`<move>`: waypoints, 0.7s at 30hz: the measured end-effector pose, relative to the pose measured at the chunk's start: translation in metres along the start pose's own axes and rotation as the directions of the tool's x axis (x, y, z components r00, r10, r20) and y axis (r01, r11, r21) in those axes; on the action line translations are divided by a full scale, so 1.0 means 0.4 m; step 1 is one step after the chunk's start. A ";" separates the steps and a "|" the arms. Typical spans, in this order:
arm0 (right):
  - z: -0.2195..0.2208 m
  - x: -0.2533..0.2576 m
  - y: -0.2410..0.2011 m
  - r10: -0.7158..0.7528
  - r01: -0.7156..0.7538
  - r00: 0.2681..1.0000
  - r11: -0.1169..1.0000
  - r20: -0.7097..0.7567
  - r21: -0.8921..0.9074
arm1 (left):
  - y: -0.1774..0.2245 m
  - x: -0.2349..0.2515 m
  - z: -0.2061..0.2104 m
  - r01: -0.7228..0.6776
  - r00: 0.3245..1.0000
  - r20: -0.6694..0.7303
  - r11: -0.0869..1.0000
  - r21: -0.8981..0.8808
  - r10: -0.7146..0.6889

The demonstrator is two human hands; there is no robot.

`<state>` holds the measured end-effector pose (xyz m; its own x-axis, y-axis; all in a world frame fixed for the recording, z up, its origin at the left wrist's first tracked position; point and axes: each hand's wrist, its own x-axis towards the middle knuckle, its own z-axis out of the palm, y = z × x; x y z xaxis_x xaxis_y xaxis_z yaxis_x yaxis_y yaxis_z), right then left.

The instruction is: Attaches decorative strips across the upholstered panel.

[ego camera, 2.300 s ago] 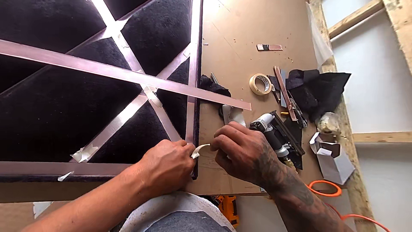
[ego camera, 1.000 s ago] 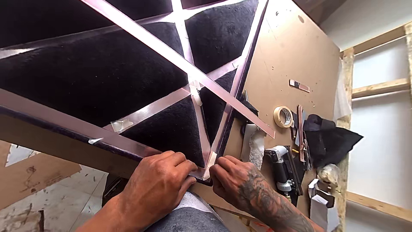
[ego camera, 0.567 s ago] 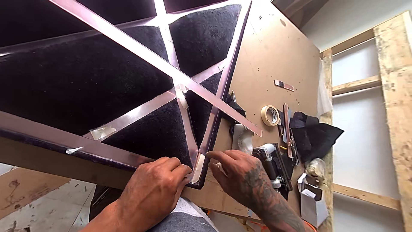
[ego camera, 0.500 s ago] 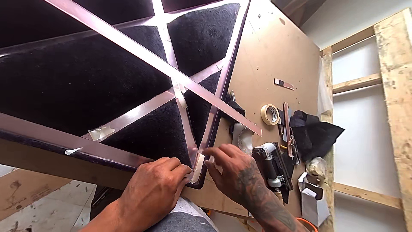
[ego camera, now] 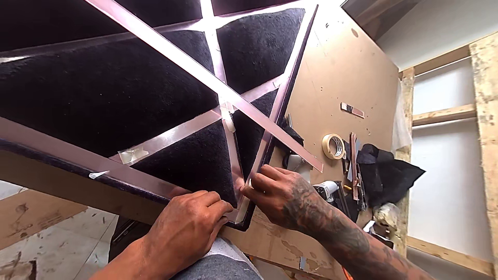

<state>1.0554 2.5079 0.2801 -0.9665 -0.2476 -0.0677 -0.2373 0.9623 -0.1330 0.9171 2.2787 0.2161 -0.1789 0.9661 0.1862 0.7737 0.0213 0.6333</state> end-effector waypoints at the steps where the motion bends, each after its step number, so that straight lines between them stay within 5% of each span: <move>1: -0.005 0.008 0.006 -0.026 0.026 0.999 1.000 0.020 -0.006 | 0.001 -0.001 0.001 0.005 1.000 -0.002 1.000 0.001 -0.005; 13: -0.041 0.038 0.053 -0.201 0.205 0.956 0.979 0.213 0.004 | 0.020 0.006 0.004 0.009 1.000 0.023 0.998 0.058 -0.010; 21: -0.041 0.027 0.076 -0.106 0.106 0.994 0.991 -0.008 0.079 | 0.037 0.025 -0.015 0.068 0.998 -0.027 0.987 0.146 -0.065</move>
<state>1.0361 2.5365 0.2916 -0.9365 -0.3476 -0.0456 -0.3304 0.9186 -0.2169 0.9233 2.2873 0.2318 -0.2449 0.9554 0.1647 0.8400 0.1243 0.5282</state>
